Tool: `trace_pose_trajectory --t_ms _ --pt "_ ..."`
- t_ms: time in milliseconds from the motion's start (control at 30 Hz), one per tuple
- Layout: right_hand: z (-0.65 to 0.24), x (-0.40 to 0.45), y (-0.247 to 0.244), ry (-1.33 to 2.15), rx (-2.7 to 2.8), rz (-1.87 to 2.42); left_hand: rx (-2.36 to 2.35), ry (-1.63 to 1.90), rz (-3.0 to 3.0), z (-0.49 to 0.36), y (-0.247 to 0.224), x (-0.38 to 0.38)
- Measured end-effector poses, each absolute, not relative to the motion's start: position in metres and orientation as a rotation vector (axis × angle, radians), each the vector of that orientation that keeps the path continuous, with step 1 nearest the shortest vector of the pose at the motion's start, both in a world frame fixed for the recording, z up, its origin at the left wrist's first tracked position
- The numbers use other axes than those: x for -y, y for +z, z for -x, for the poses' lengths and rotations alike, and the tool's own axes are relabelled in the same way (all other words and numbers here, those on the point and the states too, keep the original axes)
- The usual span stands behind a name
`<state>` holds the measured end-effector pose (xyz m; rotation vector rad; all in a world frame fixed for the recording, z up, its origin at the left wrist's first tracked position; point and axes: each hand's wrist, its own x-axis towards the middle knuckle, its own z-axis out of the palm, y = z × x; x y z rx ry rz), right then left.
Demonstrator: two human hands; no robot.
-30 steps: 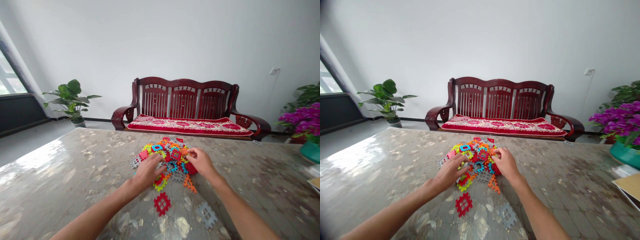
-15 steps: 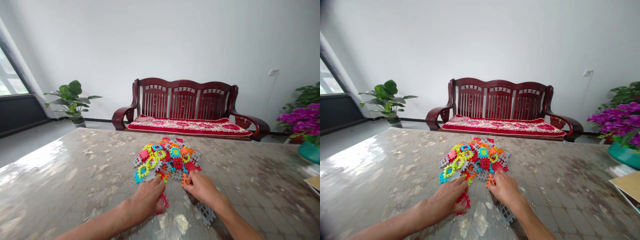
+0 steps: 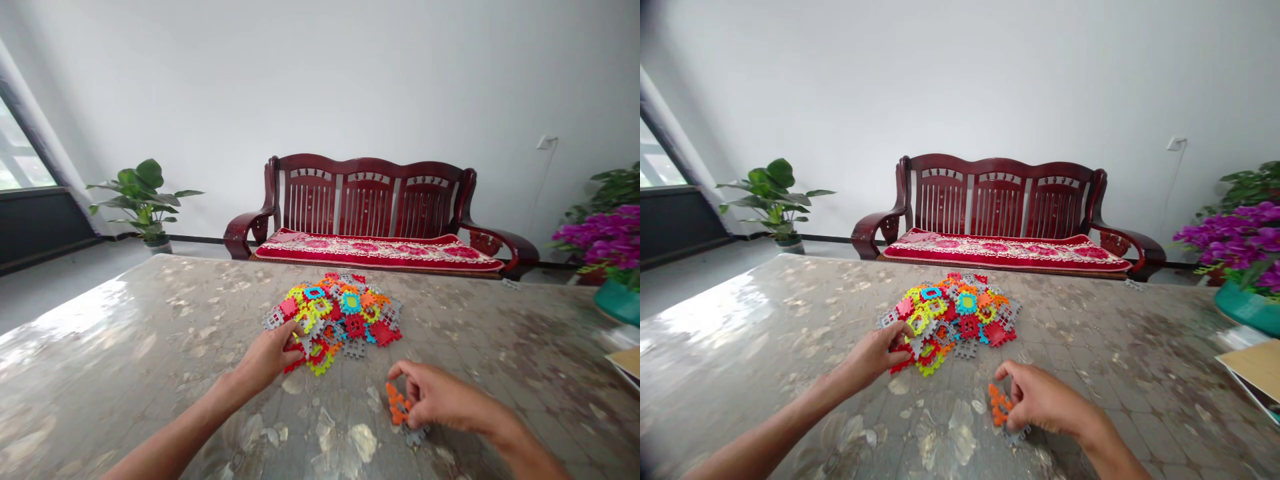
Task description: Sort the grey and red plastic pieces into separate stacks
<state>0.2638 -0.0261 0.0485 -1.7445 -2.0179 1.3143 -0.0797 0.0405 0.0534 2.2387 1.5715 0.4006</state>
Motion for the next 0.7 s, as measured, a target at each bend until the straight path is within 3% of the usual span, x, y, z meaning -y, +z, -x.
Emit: trace_pose_trajectory --t_ms 200,700 --pt "-0.256 0.037 0.052 0.788 2.391 1.830 -1.691 0.413 -2.355 0.085 0.046 -0.039" --pt "-0.236 0.024 0.056 0.873 2.414 1.888 -1.758 0.249 -2.281 0.093 0.047 -0.047"
